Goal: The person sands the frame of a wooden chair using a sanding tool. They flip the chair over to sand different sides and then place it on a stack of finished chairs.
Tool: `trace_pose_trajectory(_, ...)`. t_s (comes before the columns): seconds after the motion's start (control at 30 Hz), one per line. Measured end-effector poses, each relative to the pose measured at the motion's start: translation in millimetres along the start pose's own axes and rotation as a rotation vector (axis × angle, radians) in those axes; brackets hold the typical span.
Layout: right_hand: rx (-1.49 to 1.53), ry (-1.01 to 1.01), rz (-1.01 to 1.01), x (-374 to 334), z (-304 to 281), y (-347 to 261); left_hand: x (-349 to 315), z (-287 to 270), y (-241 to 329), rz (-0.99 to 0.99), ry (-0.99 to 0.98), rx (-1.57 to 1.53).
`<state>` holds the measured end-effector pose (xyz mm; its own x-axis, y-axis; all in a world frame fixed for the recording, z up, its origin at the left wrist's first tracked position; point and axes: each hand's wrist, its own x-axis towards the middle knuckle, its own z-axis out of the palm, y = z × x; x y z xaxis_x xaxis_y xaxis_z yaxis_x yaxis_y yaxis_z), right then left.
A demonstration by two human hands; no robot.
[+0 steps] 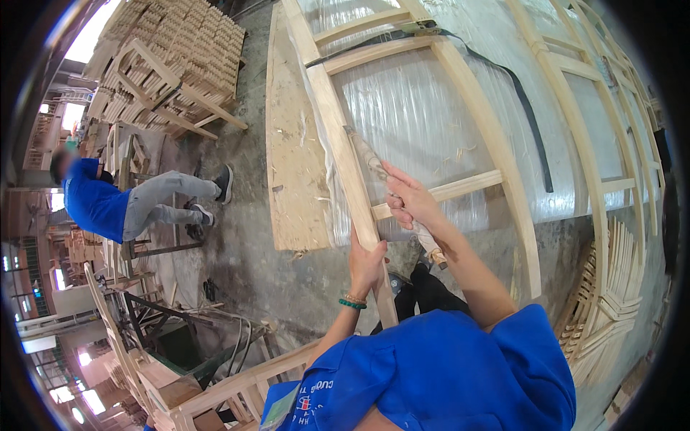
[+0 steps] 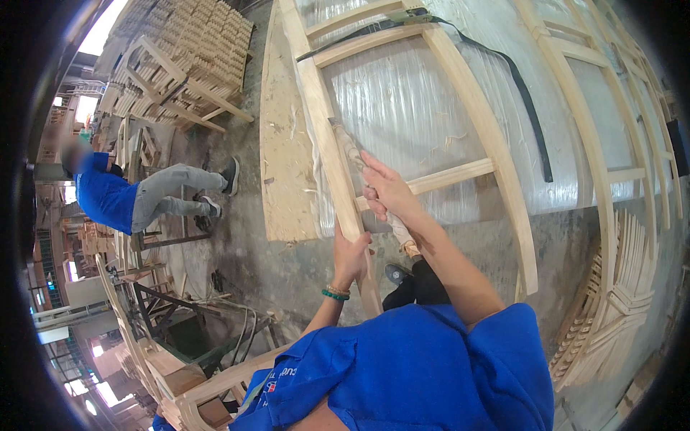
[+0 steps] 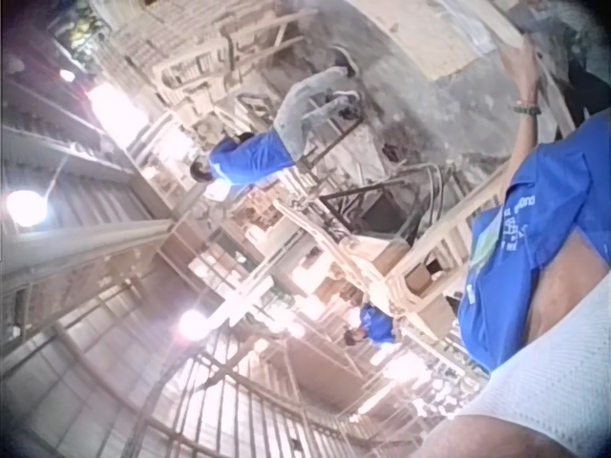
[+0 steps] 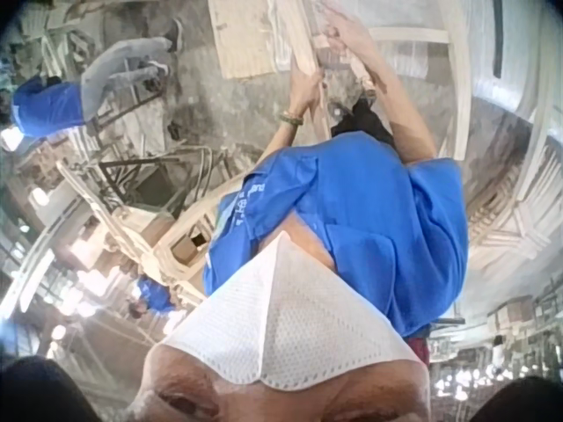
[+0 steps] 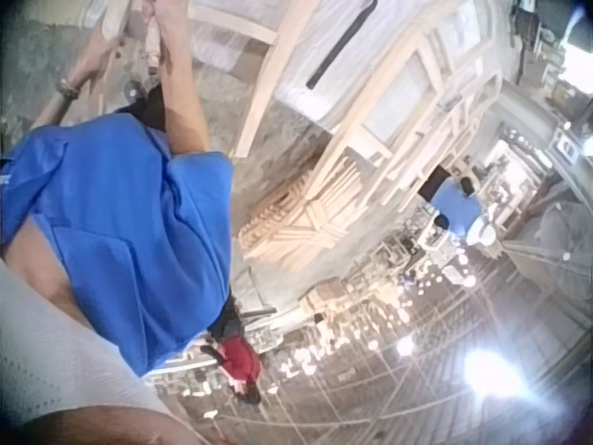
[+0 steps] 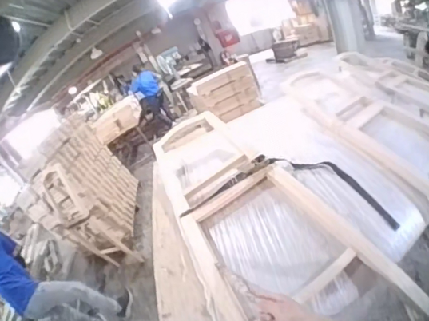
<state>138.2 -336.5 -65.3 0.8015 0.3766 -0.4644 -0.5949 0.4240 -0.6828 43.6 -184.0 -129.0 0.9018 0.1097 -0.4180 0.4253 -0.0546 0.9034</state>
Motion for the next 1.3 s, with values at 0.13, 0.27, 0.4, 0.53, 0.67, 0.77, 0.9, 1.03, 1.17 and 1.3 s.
trace_pose_trajectory(0.13, -0.064, 0.051, -0.078, 0.7, 10.1, 1.8, -2.0, -1.2, 1.9, -0.008, 0.011, -0.027)
trace_pose_trajectory(0.27, -0.085, 0.051, -0.061, 11.0, 42.3, -8.4, 0.2, -4.8, 7.1, -0.023, -0.028, -0.104)
trace_pose_trajectory(0.4, 0.038, 0.009, -0.183, 44.7, 69.6, 4.8, -9.6, 11.0, 14.4, 0.090, -0.047, -0.112)
trace_pose_trajectory(0.53, 0.089, 0.115, -0.200, 67.8, 105.5, 15.7, 7.2, 19.9, -20.9, 0.162, -0.066, -0.168)
trace_pose_trajectory(0.67, 0.131, 0.197, -0.164, 84.6, 127.3, 30.6, 32.1, 0.7, -45.5, 0.373, -0.276, -0.045)
trace_pose_trajectory(0.77, 0.143, 0.243, -0.175, 97.6, 136.1, 33.4, 38.0, -9.3, -50.7, 0.319, -0.491, -0.181)
trace_pose_trajectory(0.9, 0.191, 0.278, -0.179, 112.6, 139.6, 33.6, 33.4, -16.7, -47.1, 0.407, -0.539, -0.134)
trace_pose_trajectory(1.03, 0.226, 0.321, -0.183, 126.2, 165.1, 33.2, 30.2, -21.6, -44.4, 0.437, -0.429, -0.141)
trace_pose_trajectory(1.17, 0.213, 0.326, -0.212, 132.9, 161.3, 41.1, 26.1, -20.3, -38.3, 0.280, -0.483, -0.188)
trace_pose_trajectory(1.3, 0.310, 0.223, -0.176, 138.0, 157.1, 42.6, 29.1, -21.3, -50.5, 0.324, -0.478, -0.129)
